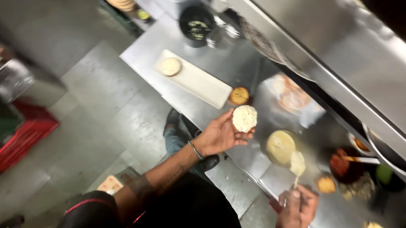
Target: The person spreads a white creamy topping from a bowl onto fried round bases one at a time using a small spatula, placing each finished base on a long white serving plate. They then spoon a red chutney topping onto each base, add a green garnish, and carry the finished plate across the kitchen.
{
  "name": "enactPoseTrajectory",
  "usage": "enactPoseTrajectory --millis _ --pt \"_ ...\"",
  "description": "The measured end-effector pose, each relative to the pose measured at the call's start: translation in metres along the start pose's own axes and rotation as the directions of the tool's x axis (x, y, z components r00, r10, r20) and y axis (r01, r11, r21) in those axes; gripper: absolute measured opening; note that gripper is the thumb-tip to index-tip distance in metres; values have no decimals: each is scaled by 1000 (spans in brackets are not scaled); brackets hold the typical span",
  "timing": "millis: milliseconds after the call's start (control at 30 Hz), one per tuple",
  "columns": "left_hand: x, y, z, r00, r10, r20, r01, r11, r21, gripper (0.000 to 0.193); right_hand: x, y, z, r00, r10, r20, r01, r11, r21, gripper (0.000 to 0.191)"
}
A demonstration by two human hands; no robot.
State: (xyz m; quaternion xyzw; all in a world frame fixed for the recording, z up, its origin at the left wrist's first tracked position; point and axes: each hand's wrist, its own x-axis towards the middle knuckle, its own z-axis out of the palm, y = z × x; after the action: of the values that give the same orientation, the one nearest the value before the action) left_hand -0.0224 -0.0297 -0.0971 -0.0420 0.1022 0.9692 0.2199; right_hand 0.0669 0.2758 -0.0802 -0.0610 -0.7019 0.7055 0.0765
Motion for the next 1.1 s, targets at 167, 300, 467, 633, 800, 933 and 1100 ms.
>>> enactPoseTrajectory --millis 167,300,467,633,800,933,1100 --pt "-18 63 -71 844 224 -487 -81 951 299 62 3 16 15 996 -31 89 31 1000 3 16" --pt "-6 120 -105 728 353 -588 -126 912 391 68 8 23 20 986 -33 164 23 998 63 15" --pt "10 164 -100 567 466 -679 -43 841 540 67 11 24 21 988 -29 153 20 998 54 16" --pt "3 176 -84 293 594 -749 172 738 653 54 11 25 14 993 -31 112 21 996 91 16" --pt "-19 168 -91 301 562 -771 136 774 618 63 9 26 13 998 -15 57 13 999 46 16" --pt "-25 156 -108 364 656 -661 -128 738 662 48 7 14 23 990 132 39 -131 991 -25 18" --pt "-15 139 -111 206 755 -622 23 632 775 42 10 -9 36 982 168 90 -166 986 -26 18"
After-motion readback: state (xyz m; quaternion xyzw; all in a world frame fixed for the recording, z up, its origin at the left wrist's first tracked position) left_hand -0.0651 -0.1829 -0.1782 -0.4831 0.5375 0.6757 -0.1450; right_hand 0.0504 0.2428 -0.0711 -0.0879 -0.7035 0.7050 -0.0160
